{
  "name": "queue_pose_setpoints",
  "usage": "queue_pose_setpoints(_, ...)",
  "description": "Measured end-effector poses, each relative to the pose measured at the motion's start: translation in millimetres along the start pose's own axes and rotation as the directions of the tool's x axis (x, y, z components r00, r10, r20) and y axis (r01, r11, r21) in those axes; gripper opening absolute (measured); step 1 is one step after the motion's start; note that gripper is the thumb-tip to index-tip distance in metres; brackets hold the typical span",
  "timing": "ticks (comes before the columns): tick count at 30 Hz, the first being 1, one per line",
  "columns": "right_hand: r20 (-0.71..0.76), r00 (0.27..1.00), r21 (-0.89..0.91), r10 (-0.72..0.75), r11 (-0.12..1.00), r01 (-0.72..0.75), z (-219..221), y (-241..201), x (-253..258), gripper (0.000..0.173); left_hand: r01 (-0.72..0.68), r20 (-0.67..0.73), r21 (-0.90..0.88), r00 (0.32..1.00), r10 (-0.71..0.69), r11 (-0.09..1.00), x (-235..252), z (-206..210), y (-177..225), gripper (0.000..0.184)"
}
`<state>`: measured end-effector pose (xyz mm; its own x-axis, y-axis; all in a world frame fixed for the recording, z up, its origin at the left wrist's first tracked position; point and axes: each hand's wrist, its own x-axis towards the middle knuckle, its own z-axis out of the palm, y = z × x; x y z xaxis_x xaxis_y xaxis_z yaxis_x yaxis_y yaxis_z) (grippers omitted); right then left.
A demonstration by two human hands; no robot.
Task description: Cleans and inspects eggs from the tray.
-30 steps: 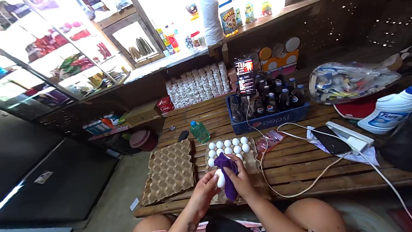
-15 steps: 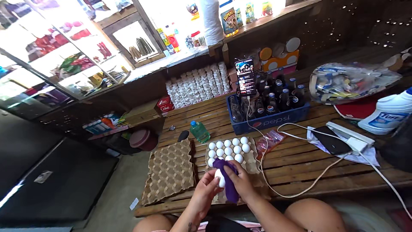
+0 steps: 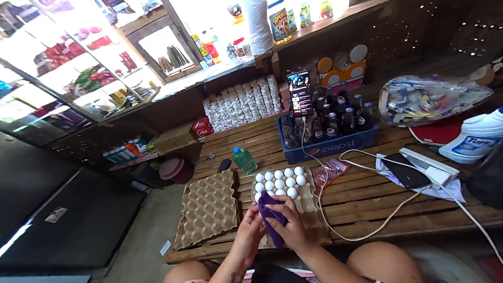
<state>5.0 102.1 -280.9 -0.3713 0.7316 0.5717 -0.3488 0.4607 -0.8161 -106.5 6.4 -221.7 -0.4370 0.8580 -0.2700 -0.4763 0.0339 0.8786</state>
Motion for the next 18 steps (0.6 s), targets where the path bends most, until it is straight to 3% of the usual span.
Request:
queue_pose_setpoints(5,-0.018,0.957,0.128,0.290,0.950,-0.286,-7.5,-10.3,7.8,0.035,0.012,0.090,0.051,0.996,-0.017,0.999,1.2,-3.8,-2.4,0.032)
queue_pose_setpoints(7,-0.028,0.936,0.117,0.352,0.931,-0.346,-7.8,-11.8,9.6,0.038,-0.012,0.063,0.037,0.998,0.010,0.999,1.0,-1.0,-0.3,0.034)
queue_pose_setpoints(11,-0.037,0.982,0.023,0.184,0.983,-0.183,-1.3,-5.4,3.7,0.034,-0.034,-0.059,-0.002,0.998,0.034,0.999,2.1,5.6,3.2,0.034)
queue_pose_setpoints(14,-0.025,0.997,-0.041,0.068,0.997,-0.069,0.8,-1.1,1.8,0.030,-0.018,-0.050,0.003,0.999,0.018,1.000,2.6,2.5,1.1,0.034)
queue_pose_setpoints(18,0.000,0.995,-0.015,0.096,0.995,-0.096,-0.7,-3.0,2.3,0.030,0.013,0.018,0.073,1.000,-0.015,0.997,1.5,-1.5,-1.3,0.030)
